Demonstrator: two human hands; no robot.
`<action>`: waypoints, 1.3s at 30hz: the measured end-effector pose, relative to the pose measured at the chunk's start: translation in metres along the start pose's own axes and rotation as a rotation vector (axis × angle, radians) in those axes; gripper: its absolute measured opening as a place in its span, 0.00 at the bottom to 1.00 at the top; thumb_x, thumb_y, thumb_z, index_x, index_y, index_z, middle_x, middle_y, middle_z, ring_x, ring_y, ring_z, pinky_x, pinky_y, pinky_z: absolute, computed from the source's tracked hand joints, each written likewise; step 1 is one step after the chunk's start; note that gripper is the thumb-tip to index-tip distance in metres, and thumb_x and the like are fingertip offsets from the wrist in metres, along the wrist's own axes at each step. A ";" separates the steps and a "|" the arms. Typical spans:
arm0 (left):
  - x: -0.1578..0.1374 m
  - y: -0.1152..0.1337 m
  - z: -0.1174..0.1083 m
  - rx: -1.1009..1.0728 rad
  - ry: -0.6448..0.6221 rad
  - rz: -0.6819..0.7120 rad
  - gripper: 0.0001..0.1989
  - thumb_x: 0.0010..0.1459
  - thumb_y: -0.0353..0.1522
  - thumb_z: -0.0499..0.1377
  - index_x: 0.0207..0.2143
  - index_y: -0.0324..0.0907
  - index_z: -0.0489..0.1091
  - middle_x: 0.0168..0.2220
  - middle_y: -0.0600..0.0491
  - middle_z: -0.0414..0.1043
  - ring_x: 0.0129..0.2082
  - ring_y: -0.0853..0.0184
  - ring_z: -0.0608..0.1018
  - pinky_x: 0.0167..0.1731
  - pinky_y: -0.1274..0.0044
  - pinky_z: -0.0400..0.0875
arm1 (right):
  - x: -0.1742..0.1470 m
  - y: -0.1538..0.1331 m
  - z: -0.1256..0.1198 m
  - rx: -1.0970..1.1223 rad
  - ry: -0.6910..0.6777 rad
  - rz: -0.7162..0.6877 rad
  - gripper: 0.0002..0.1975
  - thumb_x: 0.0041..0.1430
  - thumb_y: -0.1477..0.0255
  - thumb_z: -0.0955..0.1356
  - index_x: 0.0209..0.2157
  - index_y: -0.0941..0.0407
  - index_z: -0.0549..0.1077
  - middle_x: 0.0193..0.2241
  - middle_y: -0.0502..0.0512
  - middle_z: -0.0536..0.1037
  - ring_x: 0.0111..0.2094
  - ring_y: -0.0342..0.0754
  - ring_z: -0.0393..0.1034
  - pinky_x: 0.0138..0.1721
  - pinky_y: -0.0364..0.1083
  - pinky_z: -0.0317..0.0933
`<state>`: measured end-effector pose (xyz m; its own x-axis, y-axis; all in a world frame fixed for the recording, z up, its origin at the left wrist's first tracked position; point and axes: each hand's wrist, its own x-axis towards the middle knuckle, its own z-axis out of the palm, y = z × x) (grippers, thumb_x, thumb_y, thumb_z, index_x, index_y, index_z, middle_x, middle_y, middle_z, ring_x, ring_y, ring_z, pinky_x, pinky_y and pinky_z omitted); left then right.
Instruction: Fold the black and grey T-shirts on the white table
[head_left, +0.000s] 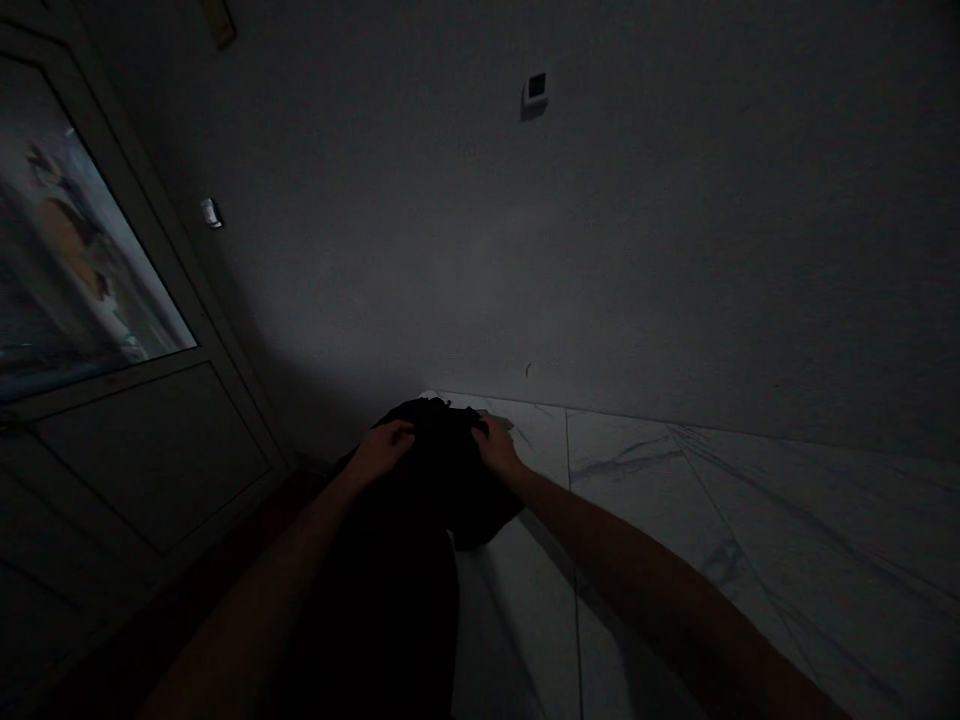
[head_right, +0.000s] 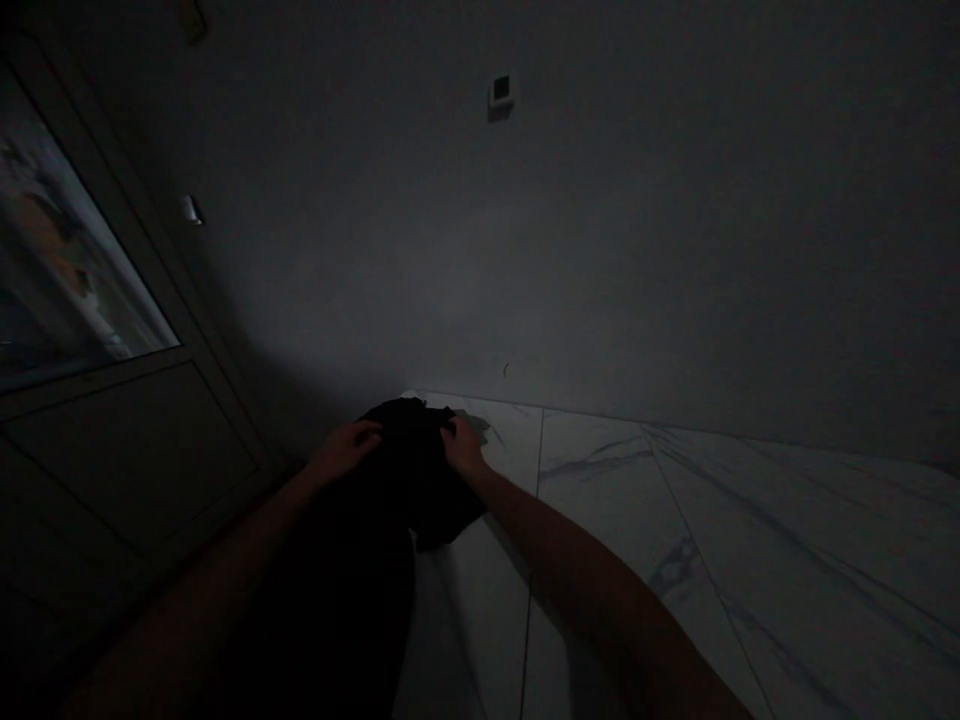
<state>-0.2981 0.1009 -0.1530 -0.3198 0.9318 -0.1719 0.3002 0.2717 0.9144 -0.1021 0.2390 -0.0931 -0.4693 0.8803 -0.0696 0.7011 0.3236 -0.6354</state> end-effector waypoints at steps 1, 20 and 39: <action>0.024 0.000 0.001 0.022 0.013 0.025 0.29 0.59 0.43 0.47 0.58 0.40 0.66 0.59 0.48 0.66 0.60 0.64 0.70 0.69 0.68 0.62 | -0.011 0.002 -0.006 0.017 -0.005 -0.005 0.12 0.57 0.67 0.62 0.41 0.58 0.66 0.44 0.59 0.70 0.46 0.48 0.62 0.57 0.51 0.54; 0.137 -0.058 0.002 0.230 -0.413 0.038 0.39 0.38 0.42 0.62 0.56 0.43 0.68 0.55 0.50 0.71 0.47 0.72 0.76 0.48 0.84 0.72 | -0.065 0.047 -0.046 -0.103 0.046 0.148 0.18 0.58 0.61 0.63 0.36 0.62 0.77 0.36 0.57 0.78 0.36 0.45 0.70 0.37 0.42 0.59; -0.028 0.077 -0.115 0.134 0.279 0.205 0.19 0.43 0.37 0.52 0.39 0.38 0.66 0.33 0.55 0.69 0.31 0.83 0.65 0.32 0.90 0.56 | -0.119 -0.085 -0.249 -0.209 0.494 -0.283 0.18 0.48 0.65 0.64 0.36 0.60 0.78 0.33 0.56 0.77 0.35 0.45 0.70 0.41 0.44 0.62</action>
<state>-0.3697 0.0684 -0.0356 -0.4683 0.8734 0.1336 0.4923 0.1324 0.8603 0.0275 0.1934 0.1613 -0.3829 0.7910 0.4771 0.6997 0.5856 -0.4093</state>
